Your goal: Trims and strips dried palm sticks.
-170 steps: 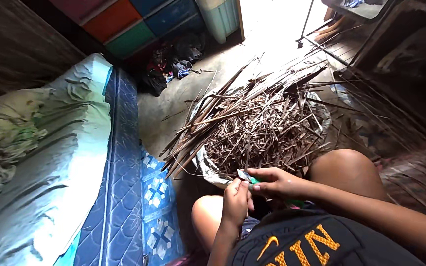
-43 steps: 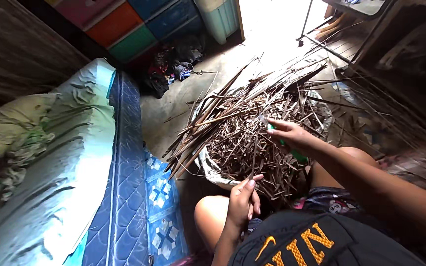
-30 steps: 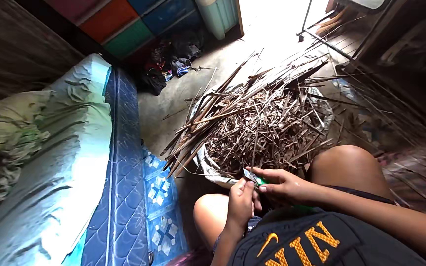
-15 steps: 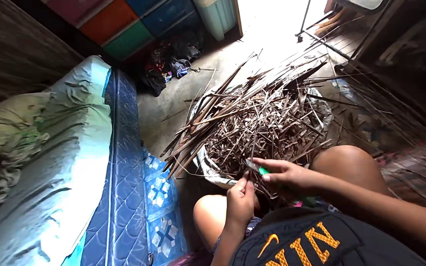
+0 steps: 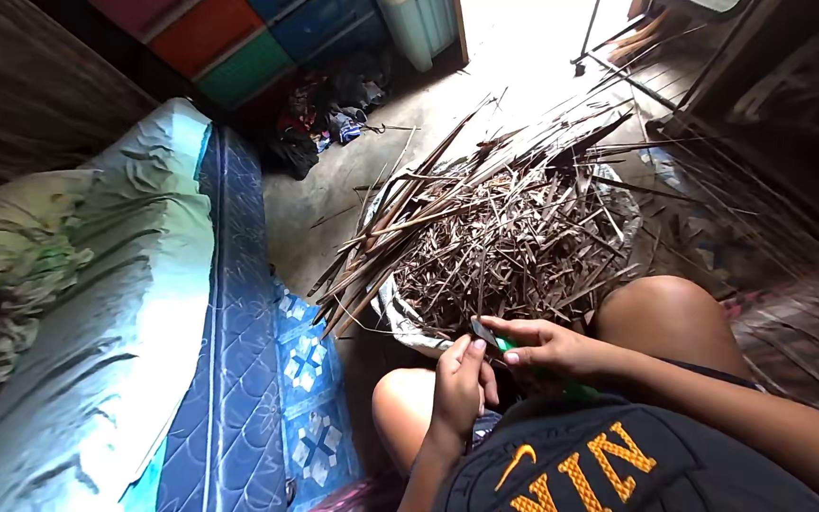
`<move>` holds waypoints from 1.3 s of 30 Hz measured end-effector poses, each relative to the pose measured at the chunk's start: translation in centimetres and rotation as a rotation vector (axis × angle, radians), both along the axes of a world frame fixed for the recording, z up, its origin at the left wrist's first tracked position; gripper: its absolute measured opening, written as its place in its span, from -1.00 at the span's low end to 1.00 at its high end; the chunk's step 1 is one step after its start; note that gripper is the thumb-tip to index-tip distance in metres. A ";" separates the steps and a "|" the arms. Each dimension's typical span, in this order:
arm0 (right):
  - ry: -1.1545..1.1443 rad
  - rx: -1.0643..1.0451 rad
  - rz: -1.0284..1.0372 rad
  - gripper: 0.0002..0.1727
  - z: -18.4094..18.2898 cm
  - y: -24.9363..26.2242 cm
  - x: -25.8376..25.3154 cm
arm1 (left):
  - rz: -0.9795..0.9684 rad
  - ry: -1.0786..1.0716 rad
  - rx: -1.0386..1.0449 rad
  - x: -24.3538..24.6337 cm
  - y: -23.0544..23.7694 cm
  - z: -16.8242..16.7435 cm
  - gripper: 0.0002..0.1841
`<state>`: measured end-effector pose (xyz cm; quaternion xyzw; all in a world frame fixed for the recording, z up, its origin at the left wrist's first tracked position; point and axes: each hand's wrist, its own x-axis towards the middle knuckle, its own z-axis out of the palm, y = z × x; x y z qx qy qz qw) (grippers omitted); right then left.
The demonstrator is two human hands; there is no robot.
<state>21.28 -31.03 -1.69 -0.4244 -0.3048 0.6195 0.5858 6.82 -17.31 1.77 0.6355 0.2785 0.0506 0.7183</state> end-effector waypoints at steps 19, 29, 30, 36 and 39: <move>-0.146 -0.109 -0.550 -0.39 2.6 2.6 7.9 | -0.090 -0.119 -0.245 -0.9 -0.5 -1.0 -0.51; -0.114 -0.131 -0.009 -0.37 2.1 0.4 1.0 | 0.009 -0.065 -0.201 -0.3 -0.5 -0.8 -0.59; -0.122 -0.139 -0.036 -0.38 2.1 0.4 1.0 | 0.007 -0.046 -0.153 -0.3 -0.5 -0.8 -0.61; -0.182 -0.122 -0.118 -0.39 2.4 1.2 1.8 | 0.001 0.063 0.148 0.2 -0.4 0.1 -0.70; -0.194 -0.109 -0.146 -0.38 2.4 1.7 1.9 | 0.036 0.044 0.134 0.2 -0.3 0.1 -0.72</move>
